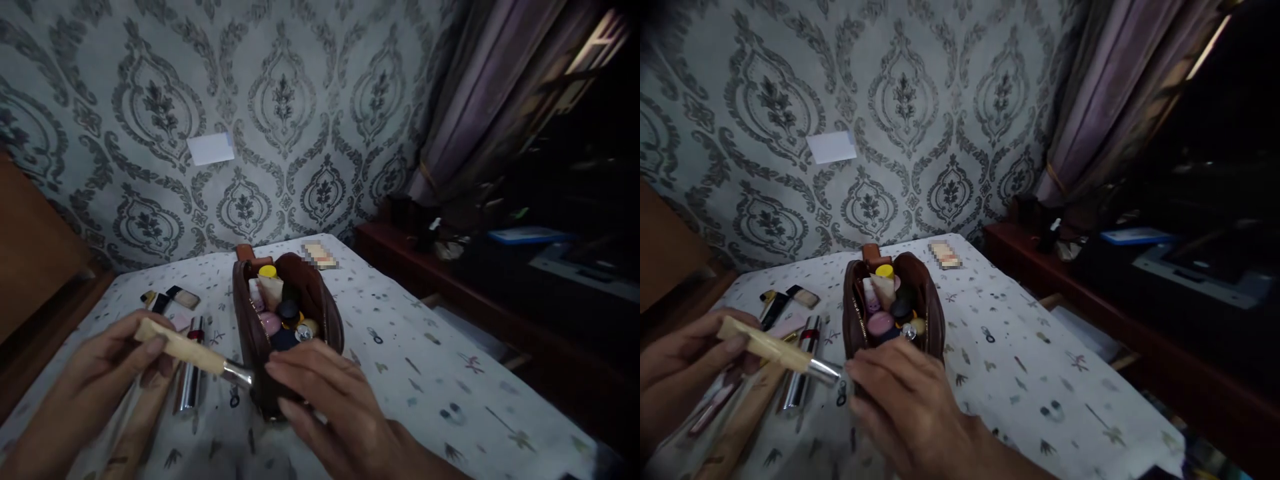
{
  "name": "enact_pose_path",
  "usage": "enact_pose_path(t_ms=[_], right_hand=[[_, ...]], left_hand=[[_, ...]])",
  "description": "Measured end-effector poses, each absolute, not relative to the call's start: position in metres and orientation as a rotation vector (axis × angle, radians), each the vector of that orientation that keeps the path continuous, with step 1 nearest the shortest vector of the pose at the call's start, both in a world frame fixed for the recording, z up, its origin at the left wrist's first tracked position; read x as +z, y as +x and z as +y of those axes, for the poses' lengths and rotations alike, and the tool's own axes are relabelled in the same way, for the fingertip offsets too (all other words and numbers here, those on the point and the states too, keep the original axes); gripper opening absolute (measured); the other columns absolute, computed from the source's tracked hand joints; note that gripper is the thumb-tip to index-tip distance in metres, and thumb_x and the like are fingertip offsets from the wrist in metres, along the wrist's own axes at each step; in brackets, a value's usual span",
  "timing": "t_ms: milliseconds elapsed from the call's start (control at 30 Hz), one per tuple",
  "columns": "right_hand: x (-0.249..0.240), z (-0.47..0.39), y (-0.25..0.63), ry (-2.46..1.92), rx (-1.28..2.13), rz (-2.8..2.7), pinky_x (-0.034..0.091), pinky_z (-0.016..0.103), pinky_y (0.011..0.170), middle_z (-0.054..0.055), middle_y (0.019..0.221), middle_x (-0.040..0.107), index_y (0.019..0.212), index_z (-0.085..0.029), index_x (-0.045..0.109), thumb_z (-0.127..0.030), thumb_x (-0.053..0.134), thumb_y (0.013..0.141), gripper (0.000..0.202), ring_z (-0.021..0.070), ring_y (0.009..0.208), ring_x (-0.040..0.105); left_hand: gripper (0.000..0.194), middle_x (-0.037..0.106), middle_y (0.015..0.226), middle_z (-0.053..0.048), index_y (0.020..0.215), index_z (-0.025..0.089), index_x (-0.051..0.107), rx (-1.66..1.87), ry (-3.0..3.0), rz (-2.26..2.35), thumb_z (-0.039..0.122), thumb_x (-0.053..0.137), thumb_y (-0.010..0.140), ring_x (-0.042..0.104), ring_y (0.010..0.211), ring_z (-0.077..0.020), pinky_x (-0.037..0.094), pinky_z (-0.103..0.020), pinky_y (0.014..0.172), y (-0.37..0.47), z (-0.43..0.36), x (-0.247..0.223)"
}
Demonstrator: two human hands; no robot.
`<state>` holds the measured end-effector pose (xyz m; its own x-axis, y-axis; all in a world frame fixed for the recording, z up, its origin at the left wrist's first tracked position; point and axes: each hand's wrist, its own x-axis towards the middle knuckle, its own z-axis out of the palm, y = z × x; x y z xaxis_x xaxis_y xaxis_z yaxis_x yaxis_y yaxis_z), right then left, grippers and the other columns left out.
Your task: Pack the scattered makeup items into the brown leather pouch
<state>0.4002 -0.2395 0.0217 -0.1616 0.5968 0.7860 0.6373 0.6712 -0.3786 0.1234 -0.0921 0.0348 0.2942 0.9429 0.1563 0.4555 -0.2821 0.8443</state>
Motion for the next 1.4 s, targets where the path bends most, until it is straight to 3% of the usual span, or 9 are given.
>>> enact_pose_path(t_ms=[100, 333, 467, 600, 733, 900, 1033, 1233, 1400], right_hand=[[0.027, -0.237, 0.389, -0.995, 0.175, -1.835, 0.055, 0.026, 0.089, 0.011, 0.112, 0.07, 0.123, -0.009, 0.063, -0.021, 0.055, 0.101, 0.027, 0.0151, 0.102, 0.066], [0.028, -0.227, 0.383, -1.013, 0.903, -1.522, 0.043, 0.021, 0.061, 0.0, 0.076, 0.065, 0.101, -0.015, 0.075, -0.038, 0.063, 0.095, 0.027, 0.0093, 0.065, 0.054], [0.02, -0.226, 0.38, -0.949, 1.25, -1.31, 0.039, 0.02, 0.054, 0.0, 0.077, 0.062, 0.096, -0.013, 0.07, -0.052, 0.069, 0.088, 0.04, 0.0075, 0.06, 0.048], [0.013, -0.224, 0.377, -0.838, 1.435, -1.107, 0.038, 0.016, 0.046, -0.002, 0.075, 0.059, 0.095, -0.015, 0.061, -0.053, 0.075, 0.082, 0.042, 0.0043, 0.052, 0.046], [0.012, -0.226, 0.376, -0.772, 1.343, -1.016, 0.041, 0.014, 0.045, -0.003, 0.079, 0.061, 0.106, -0.018, 0.054, -0.049, 0.07, 0.088, 0.04, 0.0033, 0.051, 0.05], [0.017, -0.231, 0.386, -0.796, 1.166, -1.036, 0.044, 0.013, 0.047, -0.003, 0.08, 0.061, 0.095, -0.019, 0.05, -0.044, 0.066, 0.093, 0.03, 0.0031, 0.052, 0.054], [0.035, -0.233, 0.414, -0.882, 0.965, -1.097, 0.045, 0.015, 0.045, -0.003, 0.069, 0.06, 0.089, -0.018, 0.057, -0.041, 0.064, 0.095, 0.025, 0.0056, 0.05, 0.054], [0.075, -0.226, 0.461, -1.024, 0.288, -1.181, 0.047, 0.02, 0.047, -0.003, 0.069, 0.059, 0.085, -0.021, 0.059, -0.037, 0.067, 0.093, 0.02, 0.0083, 0.051, 0.055], [0.074, -0.201, 0.477, -1.153, 0.053, -1.338, 0.046, 0.022, 0.049, -0.004, 0.071, 0.058, 0.087, -0.022, 0.052, -0.041, 0.062, 0.095, 0.023, 0.0101, 0.055, 0.056]], left_hand=[[0.026, 0.065, 0.068, -0.002, 0.09, 0.033, 0.07, 0.676, 1.902, 0.948, 0.058, 0.068, 0.081, 0.06, 0.059, -0.0219, 0.052, -0.031, 0.049, 0.155, -0.111, 0.044], [0.028, 0.064, 0.071, -0.003, 0.085, 0.025, 0.07, 0.554, 1.853, 0.63, 0.052, 0.062, 0.091, 0.059, 0.061, -0.0165, 0.049, -0.026, 0.052, 0.193, -0.131, 0.053], [0.035, 0.06, 0.07, -0.001, 0.081, 0.019, 0.065, 0.512, 1.791, 0.696, 0.052, 0.063, 0.091, 0.056, 0.06, -0.0124, 0.045, -0.022, 0.053, 0.2, -0.137, 0.049], [0.034, 0.058, 0.071, 0.002, 0.101, 0.02, 0.061, 0.614, 1.641, 0.728, 0.053, 0.061, 0.093, 0.053, 0.06, -0.0099, 0.04, -0.018, 0.051, 0.205, -0.148, 0.035], [0.043, 0.064, 0.082, 0.001, 0.123, 0.023, 0.05, 0.609, 1.546, 0.681, 0.053, 0.061, 0.094, 0.057, 0.068, -0.0117, 0.044, -0.019, 0.055, 0.206, -0.16, 0.017], [0.054, 0.068, 0.091, -0.003, 0.127, 0.023, 0.043, 0.4, 1.41, 0.625, 0.055, 0.066, 0.09, 0.057, 0.067, -0.0118, 0.045, -0.02, 0.055, 0.213, -0.172, 0.007], [0.043, 0.068, 0.086, -0.004, 0.123, 0.02, 0.051, 0.372, 1.5, 0.566, 0.056, 0.045, 0.1, 0.065, 0.072, -0.0166, 0.049, -0.024, 0.057, 0.229, -0.178, 0.009], [0.032, 0.069, 0.109, -0.012, 0.114, 0.015, 0.066, 0.715, 2.763, 0.622, 0.016, 0.037, 0.102, 0.063, 0.101, -0.0252, 0.052, -0.038, 0.087, 0.269, -0.185, 0.003], [0.023, 0.067, 0.095, -0.013, 0.108, 0.005, 0.071, 0.666, 3.254, 0.849, 0.013, 0.064, 0.087, 0.06, 0.088, -0.0267, 0.053, -0.041, 0.078, 0.308, -0.18, -0.006]])
